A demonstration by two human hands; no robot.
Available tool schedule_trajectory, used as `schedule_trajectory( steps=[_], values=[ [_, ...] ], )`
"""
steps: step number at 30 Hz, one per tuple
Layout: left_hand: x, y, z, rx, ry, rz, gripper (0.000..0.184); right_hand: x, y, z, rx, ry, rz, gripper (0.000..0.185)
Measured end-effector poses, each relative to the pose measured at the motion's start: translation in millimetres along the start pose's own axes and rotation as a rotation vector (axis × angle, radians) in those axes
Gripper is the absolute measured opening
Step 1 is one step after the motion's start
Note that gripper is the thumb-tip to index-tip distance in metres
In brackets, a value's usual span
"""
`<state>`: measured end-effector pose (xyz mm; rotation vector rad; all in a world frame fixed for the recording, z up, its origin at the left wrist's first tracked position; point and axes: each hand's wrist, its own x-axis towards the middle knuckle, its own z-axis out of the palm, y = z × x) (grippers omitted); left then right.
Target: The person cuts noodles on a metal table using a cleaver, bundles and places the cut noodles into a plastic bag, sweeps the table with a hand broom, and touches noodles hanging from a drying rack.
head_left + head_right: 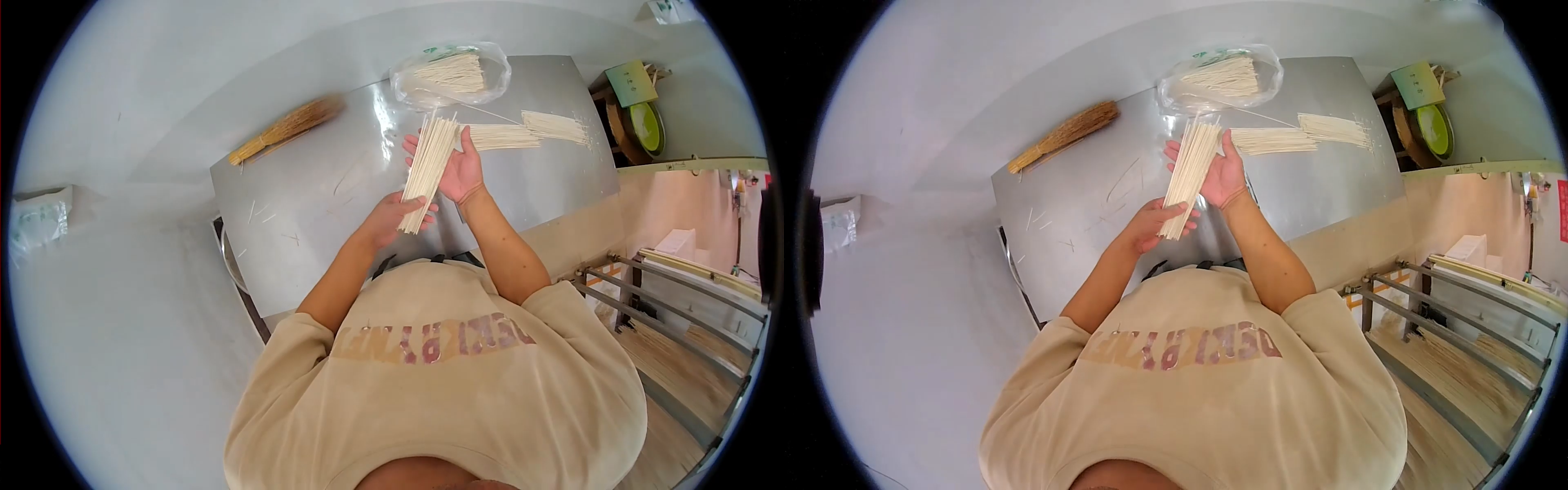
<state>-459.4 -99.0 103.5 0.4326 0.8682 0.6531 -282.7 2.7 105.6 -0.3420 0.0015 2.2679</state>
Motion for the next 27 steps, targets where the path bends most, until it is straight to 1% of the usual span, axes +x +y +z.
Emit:
schedule_trajectory(
  steps=[2,3,6,8,12,14,15,17,21,23,24,26,27],
  values=[
    [-1,0,3,0.032,0.086,-0.021,0.044,-1,0,2,-0.032,0.006,-0.014,0.098],
    [-2,0,3,0.033,0.088,-0.021,0.044,-2,0,2,-0.030,0.005,-0.014,0.098],
    [-5,1,4,0.008,0.057,0.000,0.047,-3,0,1,-0.038,-0.004,-0.020,0.098],
    [-9,6,7,-0.131,-0.048,-0.019,0.049,-3,-1,1,-0.030,-0.035,-0.006,0.099],
    [-11,5,5,-0.164,-0.103,-0.023,0.050,-2,0,0,-0.018,-0.050,-0.006,0.098],
    [-6,0,0,-0.080,0.010,-0.039,0.047,0,0,-5,-0.003,-0.003,-0.014,0.096],
    [-6,0,2,-0.079,0.010,-0.041,0.047,1,0,-5,-0.001,-0.002,-0.015,0.096],
    [-3,1,8,0.336,0.079,0.065,0.046,1,-1,-5,0.013,0.026,-0.037,0.095],
    [-8,10,16,0.459,0.115,0.106,0.046,-8,-1,14,0.004,-0.048,-0.003,0.094],
    [-11,13,16,0.345,0.006,0.050,0.045,-13,-1,17,-0.102,-0.090,-0.024,0.094],
    [-11,15,16,0.347,0.005,0.049,0.045,-12,-1,13,-0.102,-0.090,-0.026,0.094],
    [-10,16,16,-0.147,-0.299,-0.159,0.045,-8,-1,0,0.064,-0.063,0.085,0.091],
    [-11,17,19,-0.148,-0.300,-0.159,0.045,-7,0,-2,0.064,-0.062,0.086,0.091]
  ],
)
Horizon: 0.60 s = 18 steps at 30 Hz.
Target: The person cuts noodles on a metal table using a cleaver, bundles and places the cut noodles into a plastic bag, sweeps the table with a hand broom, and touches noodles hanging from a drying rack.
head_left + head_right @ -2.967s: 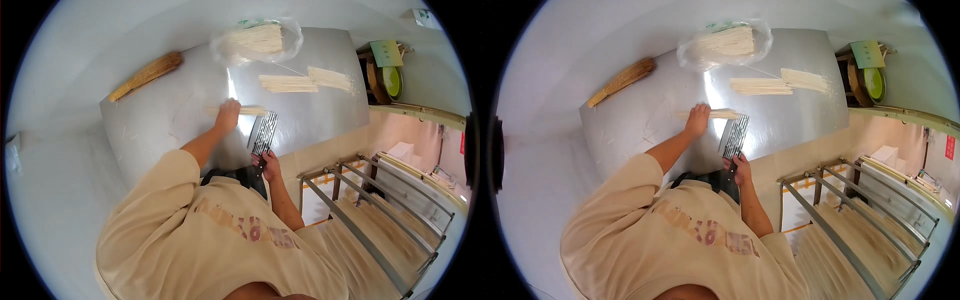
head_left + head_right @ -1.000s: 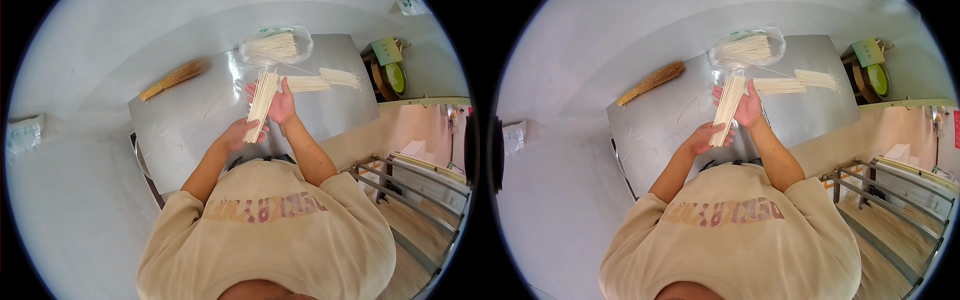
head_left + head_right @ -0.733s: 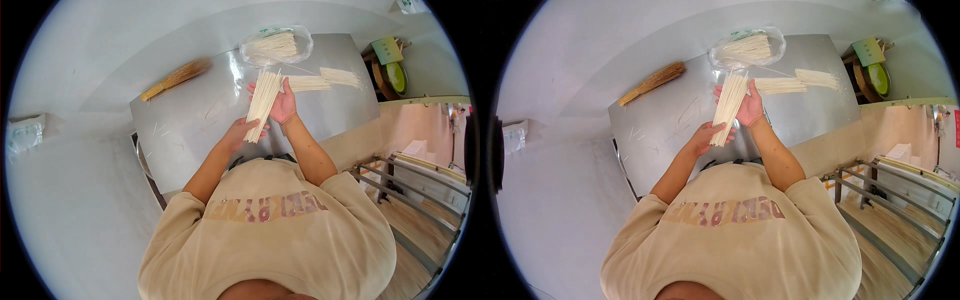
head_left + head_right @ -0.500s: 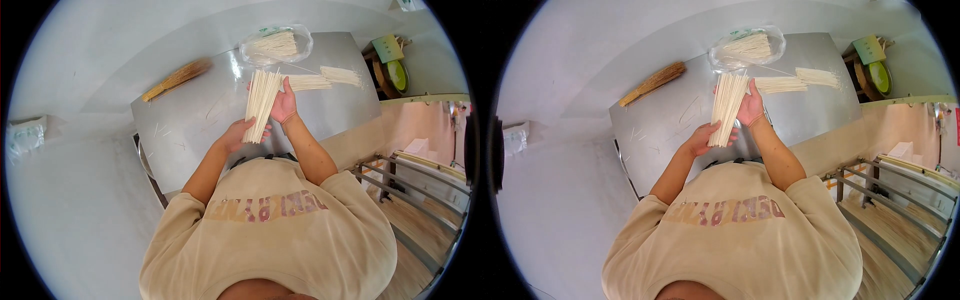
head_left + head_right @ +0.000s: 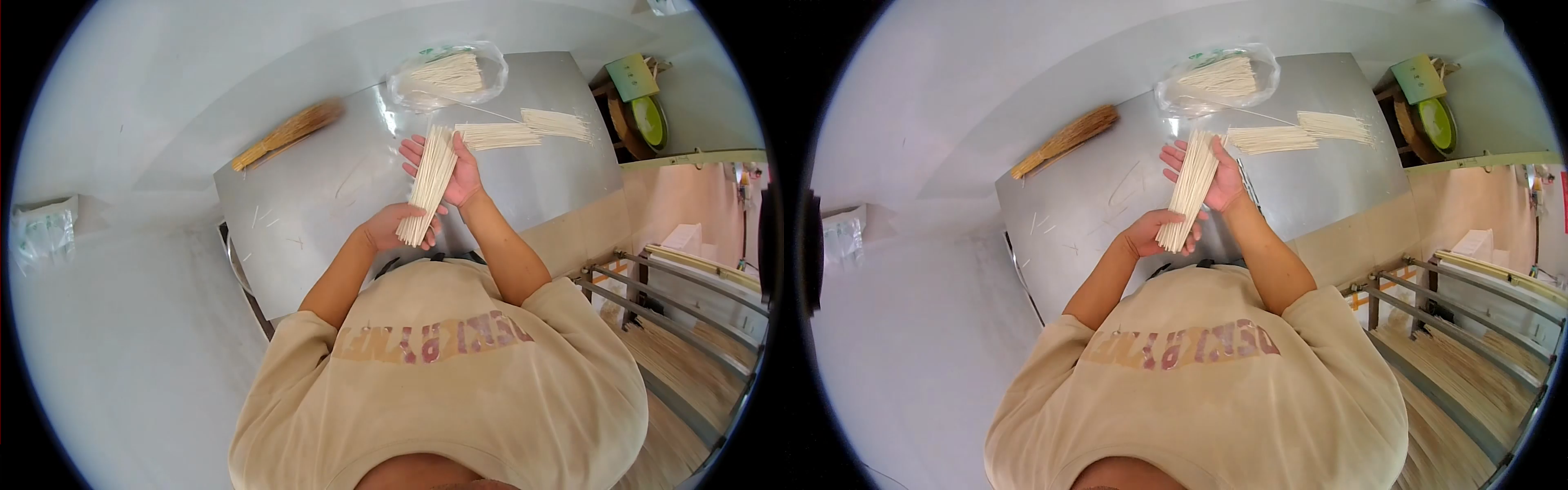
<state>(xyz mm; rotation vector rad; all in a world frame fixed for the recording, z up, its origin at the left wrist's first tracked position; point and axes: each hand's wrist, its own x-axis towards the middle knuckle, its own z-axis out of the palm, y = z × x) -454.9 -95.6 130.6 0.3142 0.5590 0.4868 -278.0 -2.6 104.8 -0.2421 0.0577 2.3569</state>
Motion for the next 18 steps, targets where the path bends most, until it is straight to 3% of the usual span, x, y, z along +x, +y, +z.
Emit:
schedule_trajectory(
  steps=[3,6,8,9,11,12,14,18],
  values=[
    [2,-3,6,-0.147,0.052,-0.039,0.048,5,-1,-3,-0.139,0.068,-0.066,0.087],
    [10,-14,-4,0.023,0.209,0.086,0.048,5,-3,3,-0.106,0.051,-0.065,0.083],
    [15,-14,-9,0.476,0.350,0.236,0.046,4,-4,9,-0.165,0.127,-0.126,0.078],
    [14,-12,-12,0.475,0.351,0.237,0.046,4,-5,9,-0.165,0.127,-0.125,0.078],
    [10,-9,-17,0.205,0.152,0.070,0.040,2,-7,10,-0.230,0.078,-0.084,0.070],
    [11,-11,-19,0.204,0.152,0.071,0.040,4,-8,5,-0.230,0.079,-0.084,0.070],
    [14,-14,-22,-0.109,-0.129,0.061,0.045,12,-10,-6,-0.111,0.099,0.004,0.062],
    [12,-14,-22,-0.163,-0.086,0.104,0.055,17,-13,-10,-0.130,0.156,-0.051,0.053]
  ],
)
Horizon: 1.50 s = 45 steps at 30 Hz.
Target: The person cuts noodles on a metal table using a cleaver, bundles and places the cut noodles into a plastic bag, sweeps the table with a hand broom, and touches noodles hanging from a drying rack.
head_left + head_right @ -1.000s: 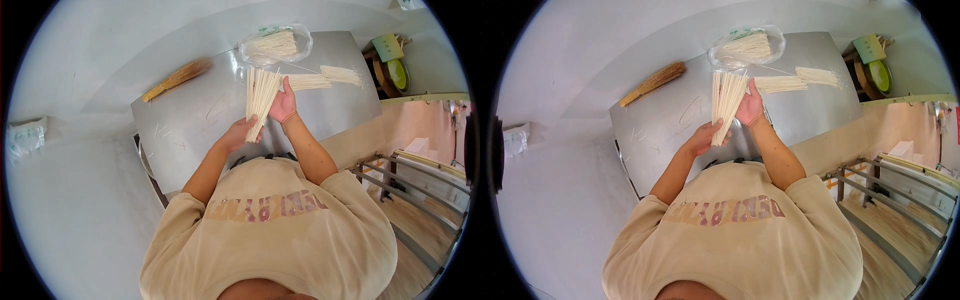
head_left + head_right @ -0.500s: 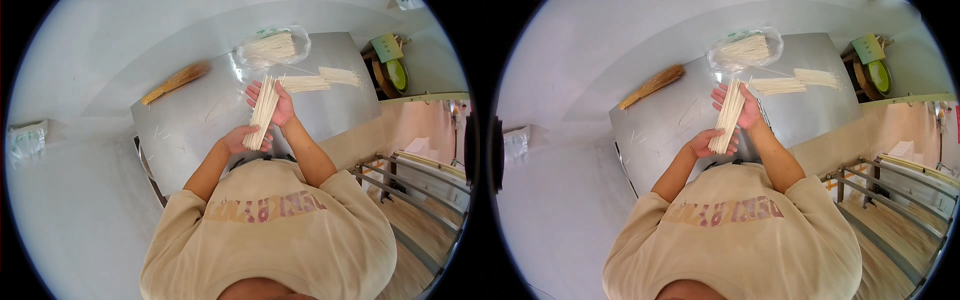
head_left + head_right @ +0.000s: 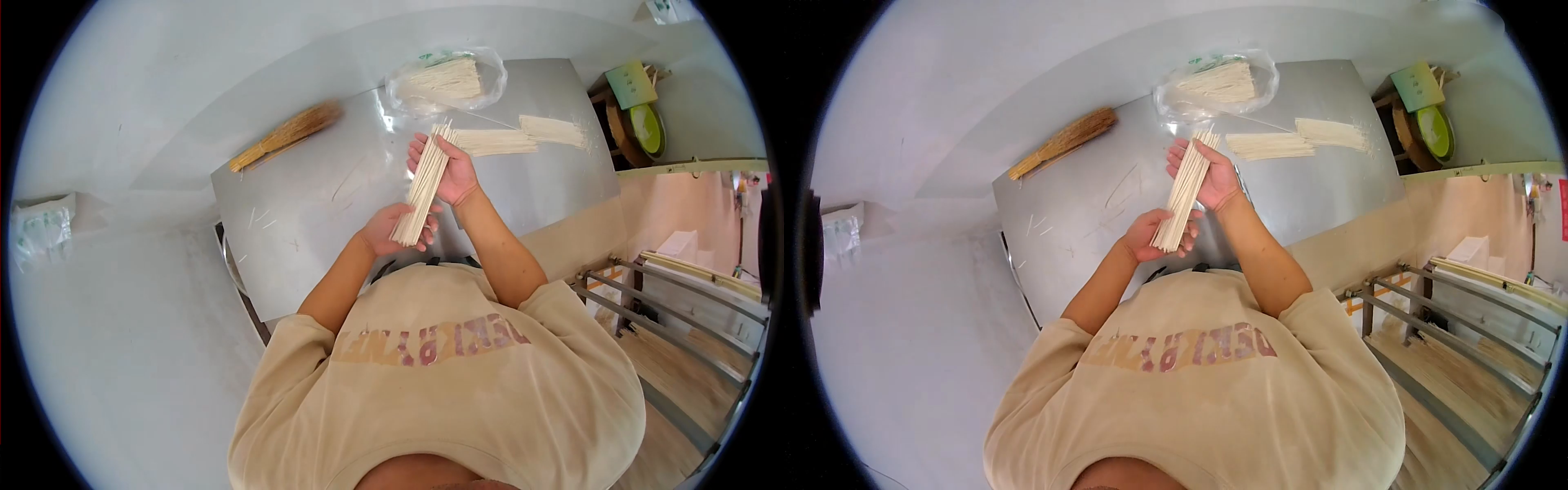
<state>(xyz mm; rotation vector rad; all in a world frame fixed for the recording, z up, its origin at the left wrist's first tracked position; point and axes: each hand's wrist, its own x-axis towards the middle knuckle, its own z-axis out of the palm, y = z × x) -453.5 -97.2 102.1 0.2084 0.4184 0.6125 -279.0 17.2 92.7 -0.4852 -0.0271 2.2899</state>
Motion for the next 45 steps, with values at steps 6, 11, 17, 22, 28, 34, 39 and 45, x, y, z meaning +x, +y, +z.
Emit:
schedule_trajectory(
  steps=[6,11,17,22,28,34,39,45],
  values=[
    [-2,0,-17,-0.380,0.078,0.117,0.060,2,-7,3,-0.068,0.108,-0.096,0.036],
    [11,6,-15,-0.624,0.613,0.338,0.046,1,19,18,-0.127,0.022,-0.117,0.016],
    [23,15,-20,-0.648,0.683,0.392,0.046,7,29,37,-0.154,0.133,-0.212,0.022],
    [28,27,-25,-0.643,0.625,0.431,0.046,34,2,35,-0.135,0.223,-0.197,0.034],
    [2,19,-66,-0.538,0.619,0.413,0.043,96,-95,10,0.081,0.292,-0.080,0.024],
    [-20,14,-85,-0.578,0.674,0.442,0.040,184,-167,-33,0.225,0.460,-0.195,0.020],
    [-28,21,-81,-0.611,0.702,0.477,0.039,245,-201,-81,0.173,0.668,-0.276,0.023],
    [-30,27,-72,-0.559,0.719,0.468,0.039,233,-191,-47,0.079,0.398,-0.192,0.044]
  ],
)
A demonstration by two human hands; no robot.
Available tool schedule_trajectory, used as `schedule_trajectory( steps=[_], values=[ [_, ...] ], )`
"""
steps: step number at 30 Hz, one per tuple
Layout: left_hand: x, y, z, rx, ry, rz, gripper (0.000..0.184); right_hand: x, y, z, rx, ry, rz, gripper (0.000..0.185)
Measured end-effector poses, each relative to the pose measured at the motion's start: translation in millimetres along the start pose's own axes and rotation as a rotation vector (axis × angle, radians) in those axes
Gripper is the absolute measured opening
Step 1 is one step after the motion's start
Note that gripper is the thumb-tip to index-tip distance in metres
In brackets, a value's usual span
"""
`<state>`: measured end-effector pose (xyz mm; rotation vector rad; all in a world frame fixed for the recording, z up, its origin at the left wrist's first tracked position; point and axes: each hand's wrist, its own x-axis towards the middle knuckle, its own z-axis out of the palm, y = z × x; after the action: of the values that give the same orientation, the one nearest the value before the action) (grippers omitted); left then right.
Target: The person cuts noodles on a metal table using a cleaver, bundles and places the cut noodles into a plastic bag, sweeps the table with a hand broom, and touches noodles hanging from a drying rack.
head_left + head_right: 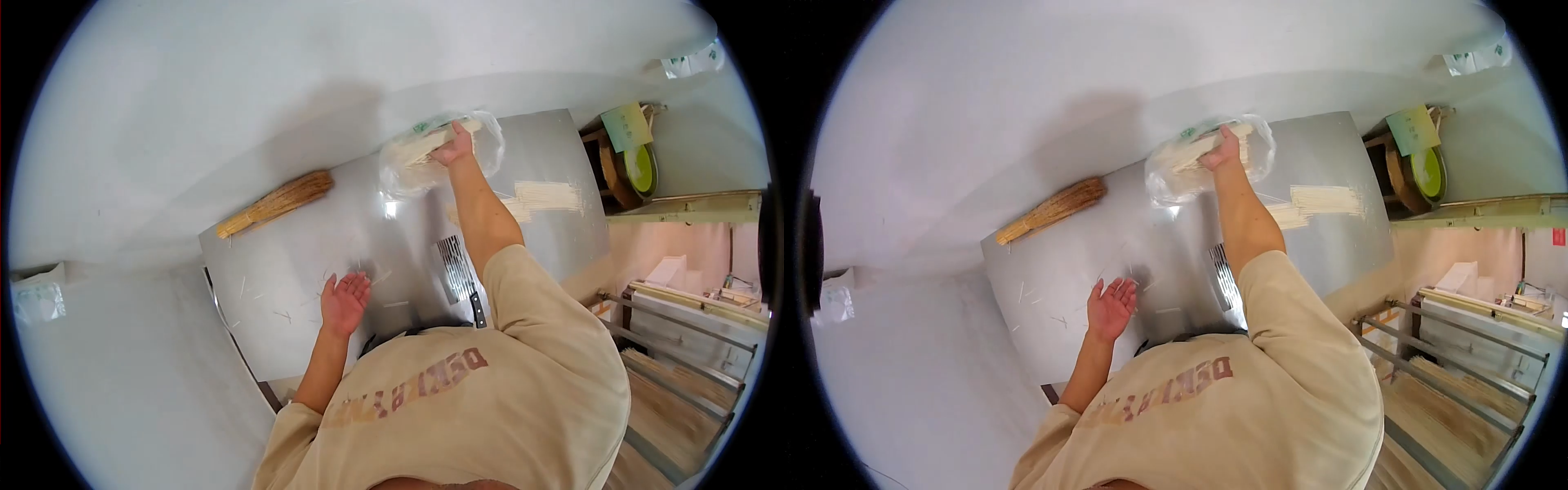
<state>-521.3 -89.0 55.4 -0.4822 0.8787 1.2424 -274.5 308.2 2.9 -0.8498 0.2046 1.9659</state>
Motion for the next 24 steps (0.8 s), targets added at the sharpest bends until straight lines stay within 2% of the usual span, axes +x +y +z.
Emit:
schedule_trajectory(
  steps=[4,6,8,10,12,14,18,21,22,24],
  values=[
    [2,-3,6,0.047,-0.042,-0.013,0.039,-31,5,-7,-0.019,0.042,0.054,0.057],
    [3,-4,7,0.073,-0.057,-0.015,0.039,-79,25,-19,-0.358,0.143,-0.378,0.064],
    [2,-9,8,0.113,-0.080,-0.008,0.037,-150,52,-44,-0.656,0.117,-0.587,0.058],
    [3,-15,4,0.120,-0.088,-0.028,0.035,-185,72,-119,-0.930,0.208,-0.555,0.054],
    [6,-21,-5,0.140,-0.097,-0.049,0.033,-225,89,-211,-1.598,0.408,-0.708,0.050],
    [17,-32,-18,0.233,-0.135,-0.085,0.030,-282,105,-255,-2.087,0.583,-0.583,0.051],
    [32,-62,-19,0.344,-0.110,-0.142,0.026,-337,130,-292,-2.177,0.703,-0.389,0.047],
    [52,-85,1,0.517,-0.051,-0.183,0.025,-322,132,-312,-2.138,0.490,-0.676,0.047],
    [52,-94,12,0.628,-0.054,-0.124,0.025,-318,126,-308,-2.153,0.476,-0.577,0.060],
    [53,-109,43,0.896,-0.041,0.025,0.030,-318,118,-293,-2.007,0.392,-0.546,0.050]
  ],
)
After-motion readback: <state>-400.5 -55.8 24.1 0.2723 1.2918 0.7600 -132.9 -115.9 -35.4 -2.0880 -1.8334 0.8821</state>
